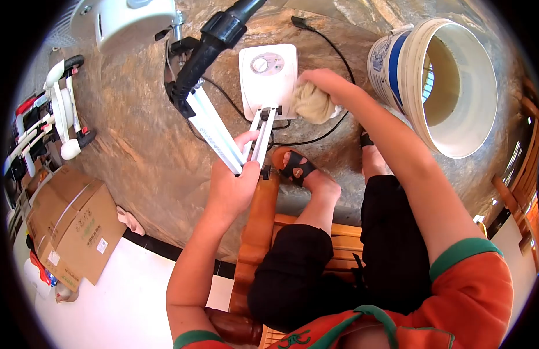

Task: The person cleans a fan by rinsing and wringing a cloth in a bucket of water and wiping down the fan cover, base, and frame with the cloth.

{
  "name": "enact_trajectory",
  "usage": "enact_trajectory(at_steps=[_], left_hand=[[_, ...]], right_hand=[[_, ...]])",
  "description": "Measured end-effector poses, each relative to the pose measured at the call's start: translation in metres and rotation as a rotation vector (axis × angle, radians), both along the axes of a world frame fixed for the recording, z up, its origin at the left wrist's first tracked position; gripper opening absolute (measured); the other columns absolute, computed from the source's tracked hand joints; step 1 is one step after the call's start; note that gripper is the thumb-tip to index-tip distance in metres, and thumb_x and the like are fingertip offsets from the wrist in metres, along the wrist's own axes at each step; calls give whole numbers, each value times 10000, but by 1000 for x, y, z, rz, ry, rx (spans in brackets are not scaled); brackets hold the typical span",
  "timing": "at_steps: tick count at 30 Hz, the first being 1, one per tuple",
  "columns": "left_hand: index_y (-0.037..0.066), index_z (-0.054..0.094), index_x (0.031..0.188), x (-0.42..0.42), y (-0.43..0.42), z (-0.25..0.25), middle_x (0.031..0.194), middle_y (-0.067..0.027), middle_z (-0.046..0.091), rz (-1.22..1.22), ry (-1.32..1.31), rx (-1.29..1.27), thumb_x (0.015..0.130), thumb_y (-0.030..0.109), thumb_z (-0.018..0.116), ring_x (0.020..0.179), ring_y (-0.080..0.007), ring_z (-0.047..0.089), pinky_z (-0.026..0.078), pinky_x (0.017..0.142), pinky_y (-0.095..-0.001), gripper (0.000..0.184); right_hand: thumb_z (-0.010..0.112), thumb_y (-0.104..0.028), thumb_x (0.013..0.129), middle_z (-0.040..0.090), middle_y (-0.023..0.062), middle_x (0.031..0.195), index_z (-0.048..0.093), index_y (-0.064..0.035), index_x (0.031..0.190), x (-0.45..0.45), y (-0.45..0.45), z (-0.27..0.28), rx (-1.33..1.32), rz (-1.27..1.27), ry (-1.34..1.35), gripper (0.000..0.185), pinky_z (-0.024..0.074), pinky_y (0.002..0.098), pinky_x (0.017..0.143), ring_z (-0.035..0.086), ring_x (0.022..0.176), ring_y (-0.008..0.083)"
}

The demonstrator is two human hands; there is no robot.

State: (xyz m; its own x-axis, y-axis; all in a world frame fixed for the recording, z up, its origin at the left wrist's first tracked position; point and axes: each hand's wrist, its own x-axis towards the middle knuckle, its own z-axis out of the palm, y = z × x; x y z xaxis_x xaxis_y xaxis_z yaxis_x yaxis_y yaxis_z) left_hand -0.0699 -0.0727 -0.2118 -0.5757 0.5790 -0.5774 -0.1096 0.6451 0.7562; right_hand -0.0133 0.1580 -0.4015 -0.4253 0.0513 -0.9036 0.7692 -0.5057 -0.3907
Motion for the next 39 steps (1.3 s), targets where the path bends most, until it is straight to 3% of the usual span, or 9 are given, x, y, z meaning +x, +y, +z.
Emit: enact_trajectory(at_steps=[1, 4, 8, 9, 18, 27, 30, 35, 39], left_hand=[[7, 525, 1157, 1, 0, -1, 808, -113, 564, 4, 4, 11, 763, 39, 442, 704, -171, 522, 433, 650, -309, 404], [7, 524, 1160, 1, 1, -1, 814, -116, 563, -11, 2, 17, 762, 41, 444, 704, -172, 519, 433, 658, -306, 407], [7, 522, 1166, 1, 2, 1, 819, -112, 565, 18, -28, -16, 761, 46, 445, 706, -171, 517, 433, 669, -301, 413], [7, 522, 1167, 1, 2, 1, 821, -111, 565, 20, -30, -13, 762, 47, 444, 709, -170, 518, 434, 672, -300, 415], [-5, 520, 1167, 2, 3, 1, 833, -105, 561, 19, -41, -9, 762, 47, 446, 731, -163, 524, 438, 681, -294, 415], [-18, 513, 1175, 1, 1, -4, 869, -88, 572, 24, -40, 16, 767, 35, 439, 742, -127, 518, 431, 676, -267, 418], [-18, 506, 1184, 0, 0, -2, 857, -80, 569, 17, -65, 10, 772, 37, 446, 738, -122, 518, 430, 671, -266, 420], [-20, 502, 1191, -1, 3, 1, 843, -78, 571, 33, -91, -5, 780, 54, 459, 736, -119, 522, 429, 669, -268, 420], [-20, 506, 1186, -1, 9, 1, 849, -85, 577, 40, -104, -2, 785, 68, 459, 738, -122, 526, 431, 678, -271, 413]], right_hand=[[608, -241, 793, 615, 144, 961, 587, 36, 960, -1, 6, 10, -109, -88, 59, 324, 546, 305, 722, 632, 834, 212], [605, -241, 809, 559, 144, 1108, 513, 75, 1087, -22, 1, 57, 260, -126, 104, 431, 547, 338, 746, 622, 866, 245], [586, -170, 804, 454, 126, 1197, 491, -8, 1169, -5, -40, 8, 1284, 761, 500, 410, 529, 401, 804, 543, 986, 329], [594, -150, 760, 460, 120, 1191, 499, -70, 1207, 5, -51, 3, 1316, 784, 547, 464, 503, 401, 806, 498, 1023, 321], [564, -149, 712, 437, 67, 1190, 554, -78, 1164, 78, -95, -7, 1408, 1009, 802, 457, 477, 347, 677, 487, 893, 268], [622, -262, 690, 523, 38, 1104, 651, -83, 1052, 66, -116, -12, 1444, 1249, 1107, 404, 431, 327, 745, 490, 961, 220], [631, -361, 714, 532, 13, 1157, 623, -83, 1140, 32, -112, 24, 1051, 1749, 876, 509, 406, 295, 769, 501, 991, 195], [536, -198, 771, 525, -29, 1074, 597, -152, 1158, 61, -103, 0, 1466, 1403, 928, 395, 390, 297, 740, 493, 931, 153], [548, -144, 725, 521, -44, 1078, 610, -132, 1122, 84, -72, -17, 1376, 1250, 1015, 401, 415, 297, 710, 493, 849, 169]])
